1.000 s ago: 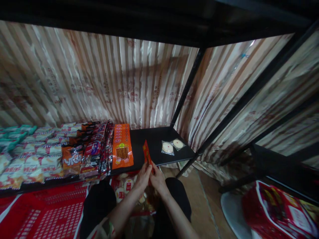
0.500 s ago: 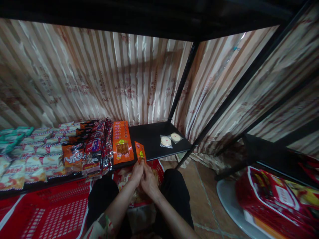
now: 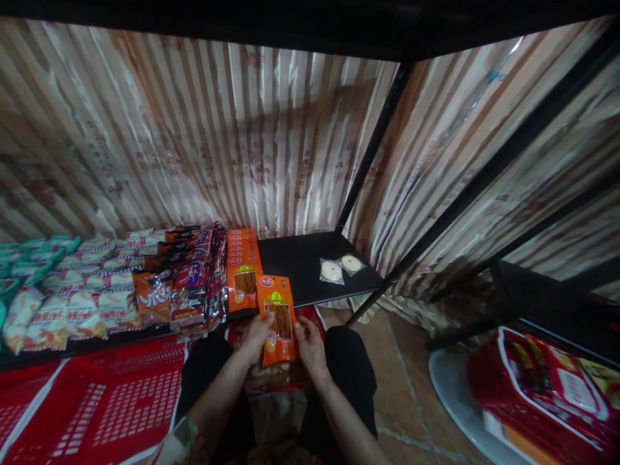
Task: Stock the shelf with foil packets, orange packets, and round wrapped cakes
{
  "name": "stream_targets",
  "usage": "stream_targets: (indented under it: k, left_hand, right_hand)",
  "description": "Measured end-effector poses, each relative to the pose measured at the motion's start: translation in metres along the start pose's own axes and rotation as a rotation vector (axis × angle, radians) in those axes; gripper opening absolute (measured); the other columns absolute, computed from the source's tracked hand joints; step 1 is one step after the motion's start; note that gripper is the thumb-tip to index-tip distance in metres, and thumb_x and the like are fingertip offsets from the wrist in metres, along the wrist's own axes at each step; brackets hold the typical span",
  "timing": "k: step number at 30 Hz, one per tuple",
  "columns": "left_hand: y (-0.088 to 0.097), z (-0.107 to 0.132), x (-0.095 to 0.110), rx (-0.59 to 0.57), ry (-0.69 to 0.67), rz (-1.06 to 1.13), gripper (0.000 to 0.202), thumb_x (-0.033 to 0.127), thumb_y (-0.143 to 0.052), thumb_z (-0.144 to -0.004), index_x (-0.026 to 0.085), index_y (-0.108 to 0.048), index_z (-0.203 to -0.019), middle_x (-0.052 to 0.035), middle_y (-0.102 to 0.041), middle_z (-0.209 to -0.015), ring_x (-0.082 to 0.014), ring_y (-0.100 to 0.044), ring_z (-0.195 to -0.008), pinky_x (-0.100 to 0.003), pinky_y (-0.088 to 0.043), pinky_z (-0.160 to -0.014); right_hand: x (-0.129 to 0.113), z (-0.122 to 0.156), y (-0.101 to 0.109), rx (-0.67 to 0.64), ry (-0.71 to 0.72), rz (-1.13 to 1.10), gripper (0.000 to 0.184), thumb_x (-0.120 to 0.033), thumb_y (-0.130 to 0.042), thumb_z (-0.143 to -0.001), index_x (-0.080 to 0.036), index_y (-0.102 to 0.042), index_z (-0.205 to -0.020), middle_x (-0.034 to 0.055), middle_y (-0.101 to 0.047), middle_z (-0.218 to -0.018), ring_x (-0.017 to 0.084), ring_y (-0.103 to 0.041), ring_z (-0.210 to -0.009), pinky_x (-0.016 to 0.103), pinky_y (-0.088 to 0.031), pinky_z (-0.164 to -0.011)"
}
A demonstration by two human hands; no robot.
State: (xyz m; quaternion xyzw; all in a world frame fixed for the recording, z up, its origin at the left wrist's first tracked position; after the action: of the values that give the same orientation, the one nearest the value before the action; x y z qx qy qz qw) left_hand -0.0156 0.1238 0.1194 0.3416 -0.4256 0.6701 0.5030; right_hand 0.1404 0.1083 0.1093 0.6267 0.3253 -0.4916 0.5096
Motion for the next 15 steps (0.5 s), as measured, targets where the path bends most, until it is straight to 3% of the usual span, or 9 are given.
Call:
stream_targets:
  k: [4,9,15]
  left_hand:
    - [-0.002,0.009,0.0,-0.097,0.056,0.147,0.037,0.042,-0.069,-0.068,0.012,-0.064,-0.09,-0.0089,-0.071,-0.087,-0.0203,-0.067,-0.08,-0.034,-0.051,-0.079]
    - [-0.002,0.012,-0.005,-0.124,0.103,0.2,0.032,0.034,-0.072,-0.065,0.012,-0.065,-0.086,-0.0079,-0.071,-0.079,-0.021,-0.067,-0.077,-0.035,-0.051,-0.079]
    - [0.006,0.004,-0.008,-0.064,0.07,0.033,0.031,0.034,-0.07,-0.065,0.011,-0.067,-0.086,-0.0078,-0.072,-0.081,-0.0222,-0.067,-0.08,-0.032,-0.05,-0.077]
  right_hand:
    - [0.011,-0.004,-0.007,-0.116,-0.138,-0.269,0.046,-0.054,-0.059,-0.069,-0.017,-0.063,-0.097,0.0094,-0.069,-0.091,0.023,-0.066,-0.084,0.035,-0.053,-0.075]
    - [0.004,0.003,-0.014,-0.232,-0.276,-0.543,0.045,-0.052,-0.069,-0.062,-0.018,-0.058,-0.089,0.0055,-0.07,-0.08,0.023,-0.067,-0.076,0.035,-0.053,-0.07]
    - [-0.01,0.001,-0.013,-0.215,-0.21,-0.539,0.044,-0.048,-0.071,-0.061,-0.021,-0.056,-0.092,0.0032,-0.069,-0.085,0.022,-0.066,-0.077,0.032,-0.053,-0.067]
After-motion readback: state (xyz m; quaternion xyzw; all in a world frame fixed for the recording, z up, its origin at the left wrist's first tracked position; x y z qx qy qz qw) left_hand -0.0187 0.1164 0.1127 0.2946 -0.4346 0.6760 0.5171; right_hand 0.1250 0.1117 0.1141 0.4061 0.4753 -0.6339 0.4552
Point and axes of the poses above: each hand's wrist, its own z-axis away from the middle knuckle, its own y-axis out of the back of the hand, x = y × z, the point moved 4 cm from there along -z, towards the middle knuckle
